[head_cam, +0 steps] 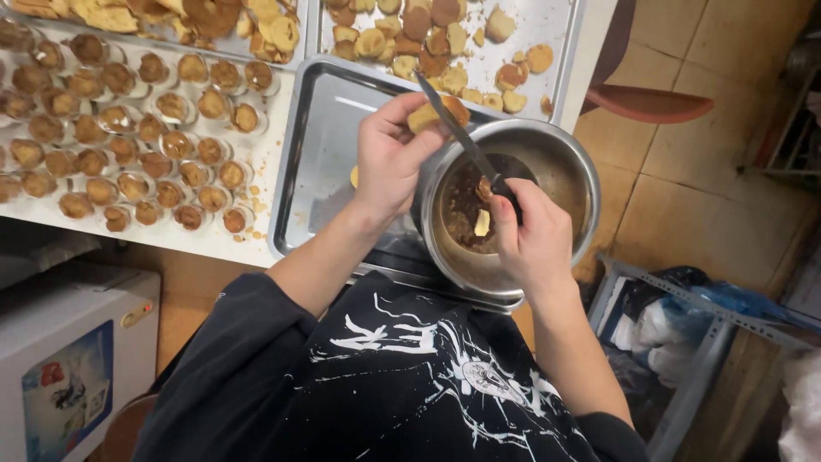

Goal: Preparing and decorating small cakes or desserts by whipping cream, cutting sponge cake pieces, and soaking them in a sauce.

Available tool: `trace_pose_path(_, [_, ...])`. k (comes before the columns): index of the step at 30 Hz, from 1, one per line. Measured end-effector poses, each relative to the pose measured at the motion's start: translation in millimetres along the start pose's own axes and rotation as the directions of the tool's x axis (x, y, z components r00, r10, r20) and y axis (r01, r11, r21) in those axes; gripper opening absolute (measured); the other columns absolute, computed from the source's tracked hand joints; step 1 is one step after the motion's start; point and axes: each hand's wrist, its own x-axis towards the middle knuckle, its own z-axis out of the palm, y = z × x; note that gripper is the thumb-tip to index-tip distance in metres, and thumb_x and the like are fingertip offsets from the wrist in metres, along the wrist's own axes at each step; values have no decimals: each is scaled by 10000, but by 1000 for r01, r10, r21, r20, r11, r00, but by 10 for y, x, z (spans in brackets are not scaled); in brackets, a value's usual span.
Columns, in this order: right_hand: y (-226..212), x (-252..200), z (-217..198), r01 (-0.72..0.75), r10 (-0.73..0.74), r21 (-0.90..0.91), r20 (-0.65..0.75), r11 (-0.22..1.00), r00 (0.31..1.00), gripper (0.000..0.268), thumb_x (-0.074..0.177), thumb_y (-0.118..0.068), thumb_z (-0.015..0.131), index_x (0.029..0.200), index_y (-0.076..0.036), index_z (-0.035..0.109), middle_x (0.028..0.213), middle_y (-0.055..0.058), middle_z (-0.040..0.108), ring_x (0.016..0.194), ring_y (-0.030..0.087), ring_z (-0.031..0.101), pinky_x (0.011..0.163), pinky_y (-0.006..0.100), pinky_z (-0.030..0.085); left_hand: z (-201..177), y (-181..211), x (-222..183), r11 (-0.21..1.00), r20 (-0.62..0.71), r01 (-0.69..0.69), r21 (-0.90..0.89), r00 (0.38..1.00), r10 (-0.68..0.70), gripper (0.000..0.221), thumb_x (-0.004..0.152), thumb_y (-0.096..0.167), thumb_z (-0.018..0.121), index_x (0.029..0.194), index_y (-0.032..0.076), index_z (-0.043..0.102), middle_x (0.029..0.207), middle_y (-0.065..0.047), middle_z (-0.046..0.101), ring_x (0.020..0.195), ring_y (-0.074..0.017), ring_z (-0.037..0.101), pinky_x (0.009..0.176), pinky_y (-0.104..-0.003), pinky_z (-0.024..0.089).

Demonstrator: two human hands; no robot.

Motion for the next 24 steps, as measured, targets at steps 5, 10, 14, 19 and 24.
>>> trace_pose_path(5, [63, 120, -19, -10, 10, -14, -20, 1000, 1000, 156, 1075, -162, 653, 1139, -19, 654, 950, 152, 679, 810, 331, 681, 726, 373, 534, 41, -109, 91, 999, 19, 42, 24, 999, -43, 295, 979, -94, 702, 1268, -71, 648, 1170, -133, 733, 1069, -187, 716, 992, -325, 575])
trace_pose_path(10, [152, 195, -6, -68, 67, 33, 24, 997, 997, 185, 1071, -188, 641, 1116, -9, 657, 875, 134, 669, 740, 265, 670, 679, 351, 516, -71, -85, 187, 998, -18, 64, -30, 998, -64, 332, 978, -69, 707, 1297, -57, 618, 1182, -147, 726, 1080, -204, 716, 1007, -365, 591])
trace_pose_path(14, [311, 153, 105, -168, 158, 204, 64, 965, 985, 219, 1109, -229, 605, 1097, -17, 658, 820, 77, 639, 712, 166, 611, 655, 299, 488, -63, -66, 200, 989, 32, 107, -107, 994, -104, 345, 978, -30, 728, 1302, -41, 610, 1172, -126, 718, 1069, -195, 701, 978, -371, 592])
trace_pose_path(19, [211, 242, 255, -176, 170, 659, 74, 731, 983, 255, 1088, -255, 605, 1142, -6, 593, 875, -5, 589, 703, 59, 486, 612, 224, 391, -140, -67, -44, 981, 118, 185, -59, 977, -178, 315, 984, 10, 746, 1268, -36, 617, 1144, -115, 715, 1029, -187, 698, 955, -363, 582])
trace_pose_path(24, [70, 162, 346, -252, 278, 793, 109, 555, 954, 160, 1080, -168, 624, 1102, -12, 595, 772, -7, 558, 570, 67, 456, 503, 235, 342, -162, -23, -285, 959, 142, 284, 4, 949, -281, 324, 965, 20, 754, 1255, -37, 623, 1147, -102, 707, 1042, -158, 694, 951, -346, 587])
